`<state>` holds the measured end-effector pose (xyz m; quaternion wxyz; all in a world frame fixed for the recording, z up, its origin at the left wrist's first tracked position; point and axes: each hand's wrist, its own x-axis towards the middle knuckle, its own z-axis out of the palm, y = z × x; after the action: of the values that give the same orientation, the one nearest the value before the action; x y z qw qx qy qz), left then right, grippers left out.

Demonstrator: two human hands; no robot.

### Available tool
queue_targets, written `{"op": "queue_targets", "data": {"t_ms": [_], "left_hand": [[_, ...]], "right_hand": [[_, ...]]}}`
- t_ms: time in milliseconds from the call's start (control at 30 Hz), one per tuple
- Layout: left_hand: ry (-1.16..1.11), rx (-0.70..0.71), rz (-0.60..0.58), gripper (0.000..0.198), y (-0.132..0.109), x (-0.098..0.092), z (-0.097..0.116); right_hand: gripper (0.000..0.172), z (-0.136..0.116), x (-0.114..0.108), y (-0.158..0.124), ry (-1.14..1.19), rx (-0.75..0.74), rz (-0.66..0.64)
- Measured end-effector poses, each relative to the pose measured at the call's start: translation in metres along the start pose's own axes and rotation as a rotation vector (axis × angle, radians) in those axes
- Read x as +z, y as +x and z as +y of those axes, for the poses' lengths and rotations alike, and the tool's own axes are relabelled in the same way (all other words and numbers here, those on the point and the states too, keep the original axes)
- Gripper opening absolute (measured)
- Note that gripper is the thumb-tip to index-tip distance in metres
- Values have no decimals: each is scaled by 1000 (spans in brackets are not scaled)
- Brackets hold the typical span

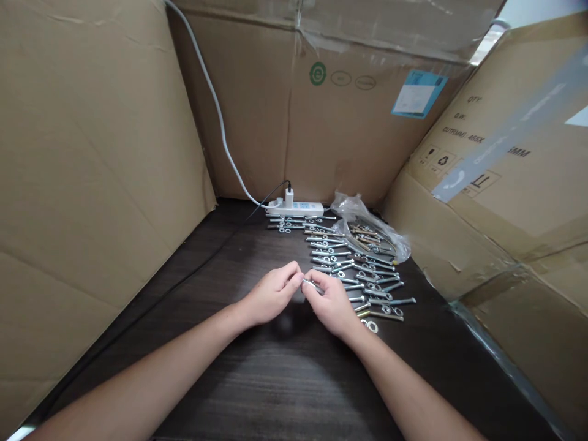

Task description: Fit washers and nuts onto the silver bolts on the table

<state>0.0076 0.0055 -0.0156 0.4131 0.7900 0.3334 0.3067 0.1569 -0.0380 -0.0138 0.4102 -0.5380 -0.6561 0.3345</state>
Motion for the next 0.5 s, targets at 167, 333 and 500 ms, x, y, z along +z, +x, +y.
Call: {"op": "queue_targets", "data": {"t_ms": [167,333,500], "left_hand": [[-100,51,75,17,-4,-2,4],[24,17,69,28,0,-3,-1],[62,32,-37,36,2,-3,-4]], "right_hand": [[17,0,-1,-1,-38,17,5],[17,-1,-1,-1,-47,13,14],[17,2,0,-1,-68,-9,17]]}}
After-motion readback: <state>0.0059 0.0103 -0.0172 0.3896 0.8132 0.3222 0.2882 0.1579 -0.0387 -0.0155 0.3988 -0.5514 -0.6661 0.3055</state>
